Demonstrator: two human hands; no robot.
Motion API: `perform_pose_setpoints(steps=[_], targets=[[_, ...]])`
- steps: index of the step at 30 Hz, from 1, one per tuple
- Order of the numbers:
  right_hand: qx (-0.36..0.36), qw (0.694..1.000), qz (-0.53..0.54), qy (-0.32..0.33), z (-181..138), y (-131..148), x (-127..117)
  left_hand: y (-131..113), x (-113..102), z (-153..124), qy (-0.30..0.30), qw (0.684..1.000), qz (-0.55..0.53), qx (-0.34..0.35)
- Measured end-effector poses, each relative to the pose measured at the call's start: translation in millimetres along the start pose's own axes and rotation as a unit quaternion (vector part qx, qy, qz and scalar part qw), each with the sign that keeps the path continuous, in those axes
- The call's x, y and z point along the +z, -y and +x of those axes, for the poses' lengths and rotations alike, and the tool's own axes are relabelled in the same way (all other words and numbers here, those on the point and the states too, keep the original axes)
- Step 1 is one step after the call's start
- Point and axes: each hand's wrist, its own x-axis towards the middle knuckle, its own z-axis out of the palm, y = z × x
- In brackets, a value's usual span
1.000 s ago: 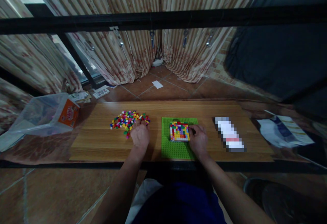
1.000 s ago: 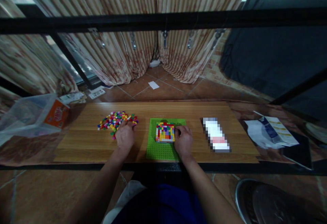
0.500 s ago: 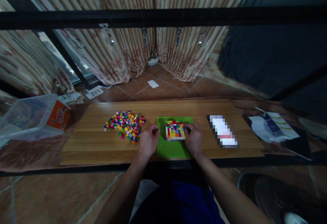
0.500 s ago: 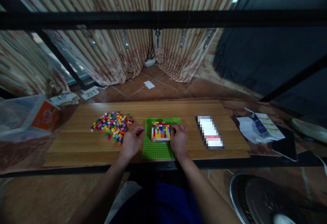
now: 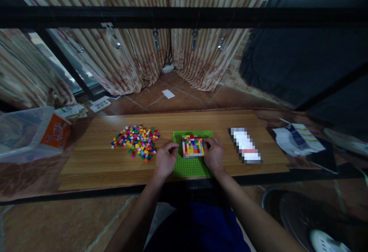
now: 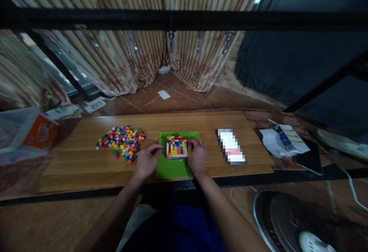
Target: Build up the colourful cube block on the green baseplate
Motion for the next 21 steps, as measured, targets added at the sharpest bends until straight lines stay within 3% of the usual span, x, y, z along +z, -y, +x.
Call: perform_pose_setpoints(steps=[21], targets=[[0.006,1.000,-0.016,0.007,0.4,-1.7,0.8,-6.8,6.5,0.5,0.022,0.999,-0.023,-0.006]])
